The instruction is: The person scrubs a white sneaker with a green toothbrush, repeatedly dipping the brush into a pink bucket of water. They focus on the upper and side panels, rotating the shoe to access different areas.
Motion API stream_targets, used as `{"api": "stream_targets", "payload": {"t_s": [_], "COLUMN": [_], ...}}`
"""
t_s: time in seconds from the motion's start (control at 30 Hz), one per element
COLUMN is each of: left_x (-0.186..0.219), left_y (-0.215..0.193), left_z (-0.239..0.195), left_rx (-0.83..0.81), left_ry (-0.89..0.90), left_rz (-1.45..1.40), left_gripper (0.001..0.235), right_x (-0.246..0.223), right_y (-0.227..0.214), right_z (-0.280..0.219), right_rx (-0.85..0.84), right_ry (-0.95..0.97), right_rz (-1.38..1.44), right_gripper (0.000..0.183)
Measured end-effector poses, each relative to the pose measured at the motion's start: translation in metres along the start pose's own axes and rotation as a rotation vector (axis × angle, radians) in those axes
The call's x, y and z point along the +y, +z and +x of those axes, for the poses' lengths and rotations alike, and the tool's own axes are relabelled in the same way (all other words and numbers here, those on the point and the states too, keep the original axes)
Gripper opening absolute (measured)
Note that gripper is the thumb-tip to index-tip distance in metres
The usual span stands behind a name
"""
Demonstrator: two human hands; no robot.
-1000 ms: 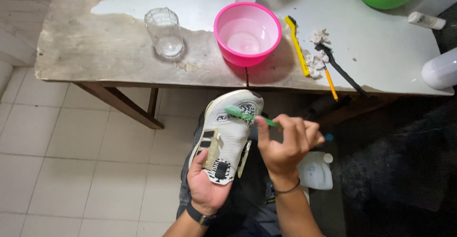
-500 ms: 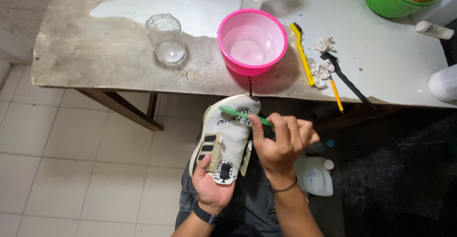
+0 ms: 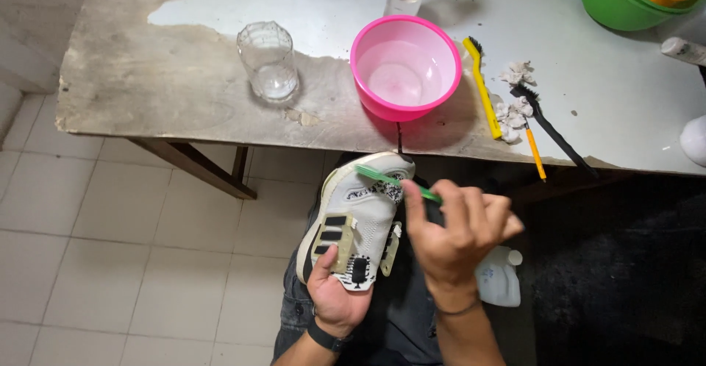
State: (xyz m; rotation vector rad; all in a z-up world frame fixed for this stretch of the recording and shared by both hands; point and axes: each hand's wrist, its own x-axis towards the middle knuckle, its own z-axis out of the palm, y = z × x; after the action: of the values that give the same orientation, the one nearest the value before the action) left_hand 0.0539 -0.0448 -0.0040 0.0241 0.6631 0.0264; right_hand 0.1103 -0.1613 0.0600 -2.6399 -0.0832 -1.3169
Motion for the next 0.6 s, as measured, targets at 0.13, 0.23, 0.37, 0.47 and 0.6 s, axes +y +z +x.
{"api": "stream_targets", "payload": {"t_s": [0.13,0.23,0.37,0.47,0.6], "left_x": [-0.007,-0.009,-0.009,-0.009,-0.008], "left_y": [-0.023,-0.038,-0.044,-0.029,-0.043], "left_z": [0.011,0.02,0.02,0.014,0.022], "left_rx": [-0.025,-0.176,-0.184,-0.13,-0.236], "left_ry": [0.023,0.072,0.058,0.058,0.062], "left_rz": [-0.011,-0.007,-0.018,-0.016,-0.023], "left_gripper": [0.059,0.055,0.056,0.057,0.057], "right_x": [0.019,0.011,0.023,0.016,0.03], "right_y": [0.003,0.001,0.002,-0.002,0.004], "right_z": [-0.001,-0.002,-0.006,-0.004,-0.006], "right_rx": [0.037,-0.051,-0.044,-0.058,-0.048], "right_ry": [0.137,0.068,0.16,0.128,0.223], "right_rz": [-0.065,0.051,-0.006,0.006,-0.019], "right_gripper": [0.04,0.037,0.035,0.036,0.037]}}
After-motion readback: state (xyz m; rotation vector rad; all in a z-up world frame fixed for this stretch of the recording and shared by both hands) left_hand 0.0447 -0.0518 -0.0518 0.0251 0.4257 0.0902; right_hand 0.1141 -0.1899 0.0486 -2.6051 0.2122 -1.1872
